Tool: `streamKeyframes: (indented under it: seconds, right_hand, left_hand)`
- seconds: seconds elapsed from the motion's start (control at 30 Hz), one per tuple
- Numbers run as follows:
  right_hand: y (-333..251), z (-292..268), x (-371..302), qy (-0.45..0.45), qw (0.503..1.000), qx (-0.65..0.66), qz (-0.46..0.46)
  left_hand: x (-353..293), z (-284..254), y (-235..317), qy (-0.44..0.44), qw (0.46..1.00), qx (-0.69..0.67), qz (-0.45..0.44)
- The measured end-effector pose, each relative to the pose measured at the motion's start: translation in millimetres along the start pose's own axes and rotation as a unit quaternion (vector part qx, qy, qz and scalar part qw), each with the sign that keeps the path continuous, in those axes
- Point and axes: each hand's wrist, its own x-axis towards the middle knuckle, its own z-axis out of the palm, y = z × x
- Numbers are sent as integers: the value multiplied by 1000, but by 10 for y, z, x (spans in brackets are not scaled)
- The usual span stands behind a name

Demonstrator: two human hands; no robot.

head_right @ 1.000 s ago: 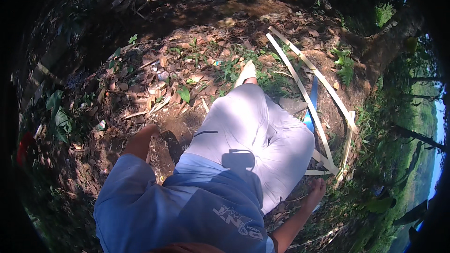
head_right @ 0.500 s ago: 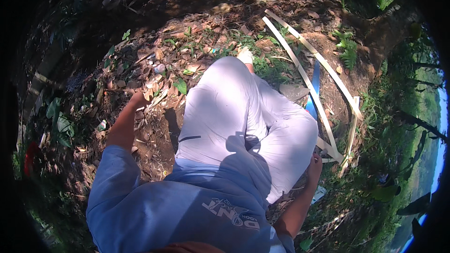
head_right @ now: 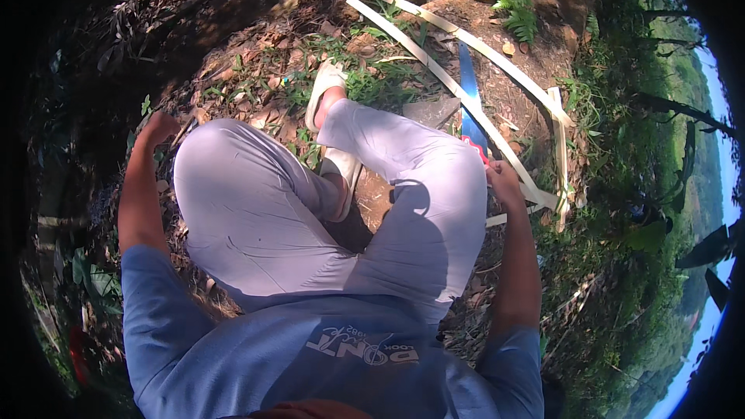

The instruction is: The person sits on the ground and uses a red folding saw to cut a thin piece of light-colored wood. They hold the wood with their left hand and saw with their right hand, making repetitive strokes to slice through the material.

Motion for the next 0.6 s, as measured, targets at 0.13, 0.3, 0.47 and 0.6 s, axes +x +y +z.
streamKeyframes:
  seconds: [0.13,0.3,0.47,0.6]
  right_hand:
    - [-86,47,136,36,969,-231,-76]
    - [-1174,365,589,100,926,-363,-26]
    - [-1859,869,709,28,734,-642,-220]
    - [-2086,1030,1249,-58,664,-644,-376]
  left_hand:
    - [281,-98,951,40,999,-3,15]
    - [496,-290,1278,-43,998,25,-49]
    - [647,-157,1189,93,991,68,75]
    - [953,-592,1379,-83,987,130,-49]
